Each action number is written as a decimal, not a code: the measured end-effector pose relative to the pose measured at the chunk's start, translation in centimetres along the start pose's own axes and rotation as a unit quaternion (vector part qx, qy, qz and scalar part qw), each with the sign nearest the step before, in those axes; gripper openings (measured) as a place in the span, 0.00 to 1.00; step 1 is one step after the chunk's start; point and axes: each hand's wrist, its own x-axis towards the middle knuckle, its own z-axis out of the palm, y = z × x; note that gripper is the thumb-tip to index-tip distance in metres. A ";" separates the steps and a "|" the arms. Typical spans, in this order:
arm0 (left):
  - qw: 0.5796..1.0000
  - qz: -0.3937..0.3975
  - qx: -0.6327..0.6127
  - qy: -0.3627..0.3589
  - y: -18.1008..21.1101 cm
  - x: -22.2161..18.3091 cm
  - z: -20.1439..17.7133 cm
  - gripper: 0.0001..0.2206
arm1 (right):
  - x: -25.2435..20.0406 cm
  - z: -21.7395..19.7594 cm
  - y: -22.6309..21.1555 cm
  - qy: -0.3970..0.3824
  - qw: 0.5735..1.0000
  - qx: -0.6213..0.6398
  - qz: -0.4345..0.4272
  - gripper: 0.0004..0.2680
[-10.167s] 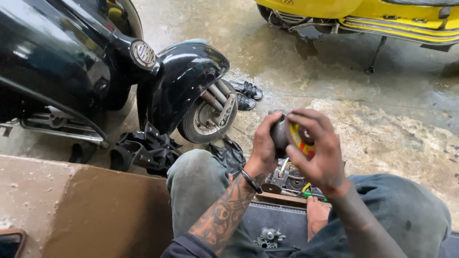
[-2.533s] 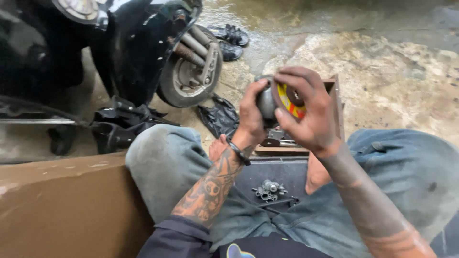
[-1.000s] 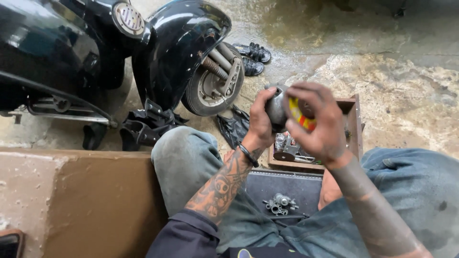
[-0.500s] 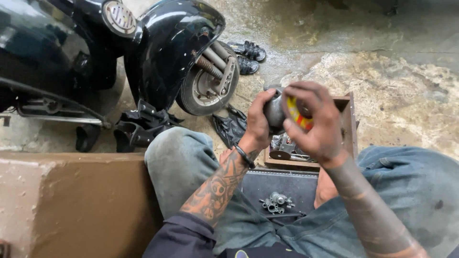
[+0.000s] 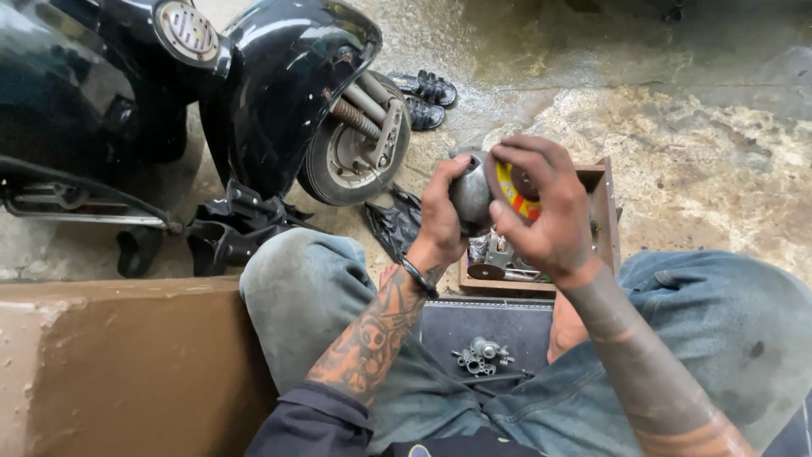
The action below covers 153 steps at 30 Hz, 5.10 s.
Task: The person is manually sanding a metal motorcycle engine component using sandpaper to clean or smooth its surface.
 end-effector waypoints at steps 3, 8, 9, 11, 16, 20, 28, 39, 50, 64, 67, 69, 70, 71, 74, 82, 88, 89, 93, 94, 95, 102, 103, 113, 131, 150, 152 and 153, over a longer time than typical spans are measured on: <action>1.000 -0.010 -0.013 -0.027 -0.3 0.1 0.4 0.14 | -0.3 0.0 -2.0 -0.029 0.997 -0.012 -0.064 0.21; 1.000 0.003 0.010 -0.019 -0.8 1.3 -0.9 0.17 | -0.5 0.3 0.2 -0.009 0.999 -0.017 -0.034 0.20; 1.000 0.002 0.006 -0.005 -0.9 1.4 -0.9 0.15 | -0.5 0.3 0.0 -0.008 0.999 -0.011 -0.049 0.21; 1.000 0.009 -0.002 -0.011 -0.6 1.3 -0.9 0.14 | -0.2 0.2 -0.6 -0.017 0.999 0.002 -0.049 0.21; 1.000 -0.007 0.000 0.002 -0.9 0.7 -0.4 0.16 | -0.1 0.3 0.0 0.010 1.000 0.004 -0.008 0.20; 1.000 -0.011 -0.012 -0.011 0.2 -0.4 0.4 0.16 | -0.3 0.2 -0.2 -0.026 0.999 0.001 -0.028 0.21; 1.000 0.007 -0.018 -0.016 1.1 -1.8 1.8 0.13 | -0.2 0.1 -0.9 -0.031 0.998 0.010 -0.050 0.22; 1.000 0.009 0.004 -0.028 0.2 -0.5 0.3 0.14 | -0.1 0.1 0.7 0.002 0.999 -0.023 -0.037 0.20; 0.999 -0.002 -0.006 -0.039 -0.7 1.3 -1.2 0.14 | -0.3 -0.2 -1.2 -0.024 0.998 -0.001 -0.053 0.21; 0.997 -0.010 0.012 -0.082 0.5 0.1 -0.2 0.16 | 0.0 -0.1 0.1 0.007 1.000 -0.001 -0.010 0.20; 0.995 -0.018 -0.058 -0.074 0.5 -0.9 0.4 0.11 | -0.3 -0.1 -0.8 -0.030 0.998 -0.003 -0.048 0.22; 0.999 -0.010 -0.011 -0.029 -0.5 0.6 -1.3 0.13 | -0.2 0.2 1.5 0.000 1.000 -0.016 0.006 0.19; 0.999 -0.011 -0.009 -0.031 -0.6 0.4 -1.2 0.13 | -0.4 0.0 0.5 0.003 1.000 -0.016 0.006 0.19; 0.999 -0.007 -0.003 -0.032 -0.6 0.4 -1.1 0.14 | -0.3 -0.2 -0.3 -0.002 1.000 0.000 -0.008 0.20; 1.000 -0.002 -0.005 -0.029 0.2 0.1 -0.3 0.14 | -0.2 -0.4 -1.2 -0.017 0.999 0.029 -0.028 0.21; 0.998 -0.031 -0.031 -0.045 0.1 -0.5 -0.4 0.13 | -0.5 0.1 -1.5 -0.029 0.998 0.032 -0.055 0.22; 0.999 0.004 0.007 -0.051 0.3 0.0 -0.2 0.13 | -0.2 0.0 -1.1 -0.007 0.999 0.006 -0.032 0.21; 0.999 -0.004 -0.011 -0.050 0.1 -0.1 -0.3 0.13 | -0.3 0.0 -1.5 -0.018 0.999 0.018 -0.033 0.21; 1.000 -0.005 -0.003 -0.028 -0.8 1.2 -1.7 0.13 | -0.1 0.4 0.8 0.005 1.000 -0.014 -0.012 0.20; 1.000 -0.006 -0.002 -0.030 -0.4 0.6 -1.2 0.13 | -0.2 0.5 -0.4 0.008 1.000 -0.015 -0.012 0.20; 0.999 -0.015 0.000 -0.045 0.0 0.1 -0.5 0.13 | -0.2 0.4 -1.5 -0.007 0.999 -0.004 -0.034 0.21; 0.997 -0.019 0.029 -0.066 -0.8 2.1 -2.4 0.17 | -0.1 0.3 0.4 -0.001 0.999 -0.015 -0.046 0.20; 0.997 -0.022 0.030 -0.072 -1.2 2.4 -3.0 0.17 | -0.1 0.5 -0.4 0.003 0.999 -0.020 -0.045 0.20; 0.988 0.063 0.100 0.104 -0.3 0.1 -1.7 0.10 | -0.5 1.8 -1.6 0.059 0.997 0.001 -0.053 0.20; 0.993 0.052 0.077 -0.071 0.9 -0.9 -3.9 0.15 | -2.1 1.7 -1.3 0.016 0.998 -0.047 -0.041 0.21; 0.995 0.038 0.046 -0.079 2.4 -2.4 -2.2 0.14 | -1.4 0.0 -3.4 0.003 0.997 0.015 -0.080 0.22; 0.998 0.025 0.017 -0.048 2.1 -3.2 -1.1 0.11 | -1.4 -0.1 -3.4 0.009 0.998 -0.010 -0.059 0.21; 1.000 0.002 -0.009 -0.028 1.8 -3.3 -0.2 0.09 | -1.3 -0.4 -3.2 0.024 0.998 -0.045 -0.032 0.20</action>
